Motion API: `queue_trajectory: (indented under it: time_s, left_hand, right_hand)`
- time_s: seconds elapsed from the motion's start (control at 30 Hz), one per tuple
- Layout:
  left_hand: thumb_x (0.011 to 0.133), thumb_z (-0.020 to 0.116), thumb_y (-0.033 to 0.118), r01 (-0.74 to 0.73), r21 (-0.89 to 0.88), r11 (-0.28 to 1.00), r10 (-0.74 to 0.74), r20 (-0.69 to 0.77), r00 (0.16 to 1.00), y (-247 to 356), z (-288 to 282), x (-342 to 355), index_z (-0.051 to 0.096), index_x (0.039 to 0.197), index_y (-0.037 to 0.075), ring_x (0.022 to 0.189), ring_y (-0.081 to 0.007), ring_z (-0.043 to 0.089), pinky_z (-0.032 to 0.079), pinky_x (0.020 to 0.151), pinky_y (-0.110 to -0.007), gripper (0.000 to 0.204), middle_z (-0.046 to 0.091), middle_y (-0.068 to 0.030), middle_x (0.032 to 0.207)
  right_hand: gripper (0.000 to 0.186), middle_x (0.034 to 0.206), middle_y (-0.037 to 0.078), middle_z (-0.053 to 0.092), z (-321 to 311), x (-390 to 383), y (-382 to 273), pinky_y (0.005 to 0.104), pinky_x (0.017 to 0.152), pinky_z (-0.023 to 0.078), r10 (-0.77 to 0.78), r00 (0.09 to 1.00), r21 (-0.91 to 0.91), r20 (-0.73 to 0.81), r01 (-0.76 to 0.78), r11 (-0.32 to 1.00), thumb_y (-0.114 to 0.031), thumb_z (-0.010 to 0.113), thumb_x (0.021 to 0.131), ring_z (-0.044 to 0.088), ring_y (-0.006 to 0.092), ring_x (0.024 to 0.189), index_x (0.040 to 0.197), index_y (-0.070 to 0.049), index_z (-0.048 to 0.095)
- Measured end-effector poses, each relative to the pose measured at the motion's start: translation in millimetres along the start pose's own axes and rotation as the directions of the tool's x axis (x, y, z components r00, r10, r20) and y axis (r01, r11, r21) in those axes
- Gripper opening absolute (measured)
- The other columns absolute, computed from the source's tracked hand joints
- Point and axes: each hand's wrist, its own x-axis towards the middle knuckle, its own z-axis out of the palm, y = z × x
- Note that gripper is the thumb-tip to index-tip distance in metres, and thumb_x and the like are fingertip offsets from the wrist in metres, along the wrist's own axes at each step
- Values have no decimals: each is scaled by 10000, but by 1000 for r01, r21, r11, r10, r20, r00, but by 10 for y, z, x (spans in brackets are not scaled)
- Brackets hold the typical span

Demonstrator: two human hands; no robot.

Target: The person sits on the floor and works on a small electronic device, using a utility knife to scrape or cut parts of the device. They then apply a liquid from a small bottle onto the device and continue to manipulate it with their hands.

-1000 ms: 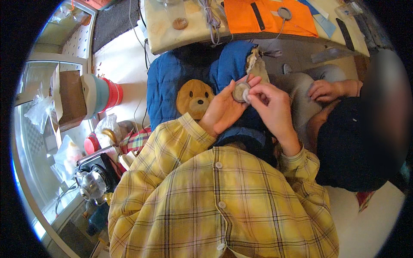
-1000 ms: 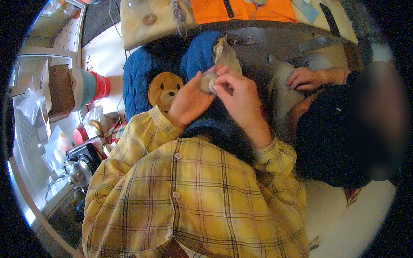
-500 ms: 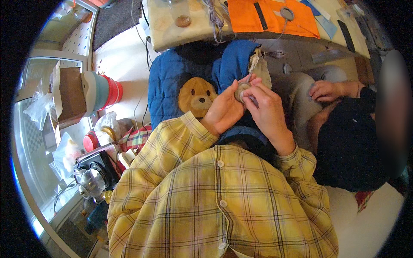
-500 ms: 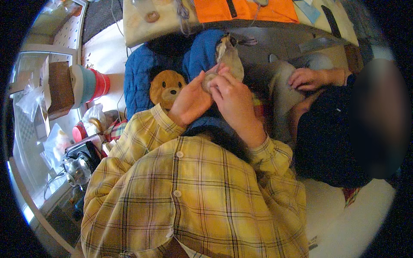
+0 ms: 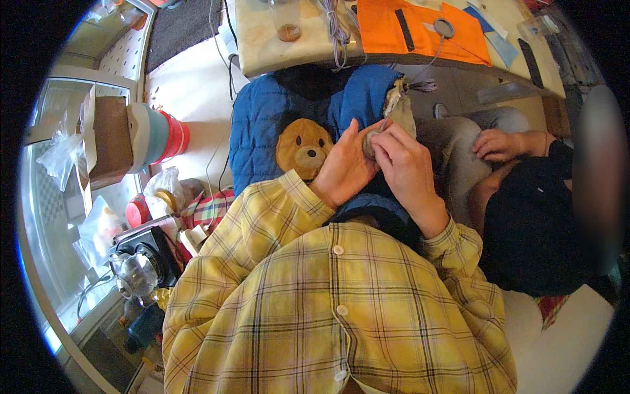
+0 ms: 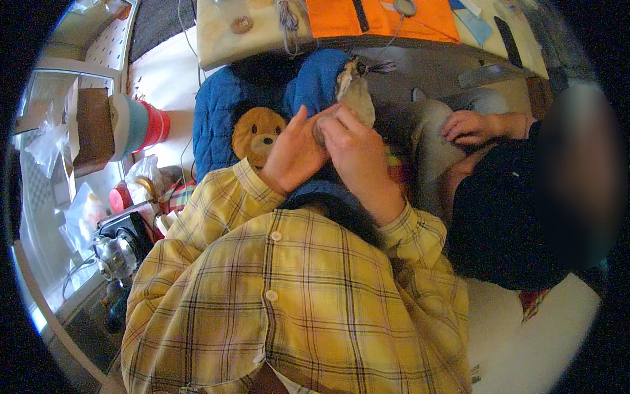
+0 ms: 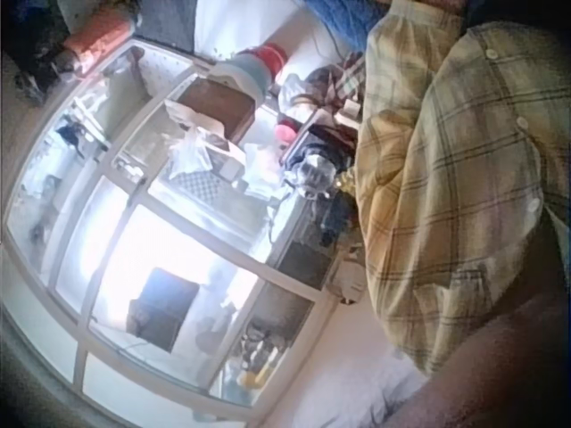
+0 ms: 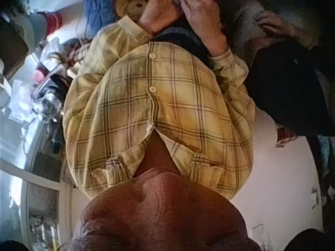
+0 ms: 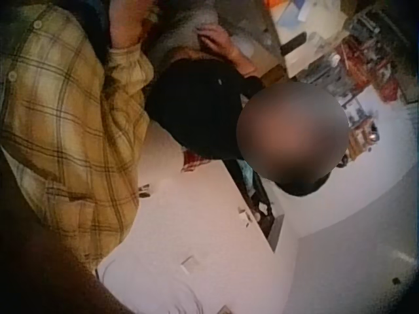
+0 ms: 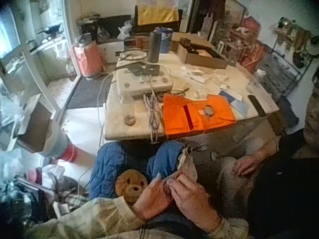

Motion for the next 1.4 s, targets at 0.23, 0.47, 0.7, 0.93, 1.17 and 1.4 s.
queue_trajectory:
  time_s: [0.23, 0.47, 0.7, 0.93, 1.17, 1.4]
  left_hand:
    - [1074, 359, 297, -63, 47, 997, 65, -28, 998, -25, -62, 52, 481, 1406, 28, 1281, -209, 525, 391, 1133, -376, 445, 561, -94, 1384]
    - [1087, 315, 298, -59, 119, 991, 66, -52, 996, -55, -34, 54, 459, 1427, 24, 1346, -198, 465, 320, 1176, -367, 460, 522, -82, 1435]
    - [1088, 334, 307, -56, 95, 994, 58, -20, 998, -34, -83, 42, 440, 1439, 32, 1311, -202, 488, 351, 1147, -363, 458, 528, -91, 1410]
    - [1078, 377, 303, -36, 68, 997, 35, 19, 999, -33, -102, 36, 438, 1438, 23, 1302, -219, 489, 347, 1148, -366, 461, 514, -99, 1424]
    - [1085, 345, 297, -82, 90, 993, 81, 19, 997, -70, -115, 53, 459, 1421, 37, 1280, -208, 497, 342, 1144, -359, 440, 543, -92, 1376]
    - [1101, 279, 310, -50, 96, 994, 59, -85, 995, -75, -93, 58, 483, 1400, 45, 1267, -185, 499, 360, 1127, -346, 448, 558, -72, 1345]
  right_hand:
    - [101, 842, 109, 678, -216, 5, 107, 292, 667, 517, 373, 926, 463, -60, -305, 832, -9, 703, 839, 662, 202, 720, 937, 2, 724]
    - [109, 868, 80, 670, 103, -77, 74, 269, 664, 498, 68, 983, 134, -169, -45, 990, 0, 703, 855, 631, 148, 731, 961, 21, 716]
    - [157, 901, 88, 679, 3, -37, 146, 234, 640, 479, 260, 963, 414, -64, -212, 885, 2, 731, 828, 613, 107, 710, 984, 14, 720]
    - [190, 898, 127, 675, -9, -27, 37, 332, 622, 515, 170, 985, 264, 38, -174, 949, -53, 779, 759, 656, 262, 685, 916, -9, 680]
    - [154, 862, 144, 649, -61, 87, 92, 390, 651, 520, 135, 972, 275, 194, -186, 943, -57, 754, 767, 668, 320, 752, 878, -30, 651]
    - [121, 857, 149, 672, 87, 89, 39, 403, 660, 532, 28, 993, -50, 114, -23, 998, -73, 712, 799, 676, 351, 774, 876, -34, 627]
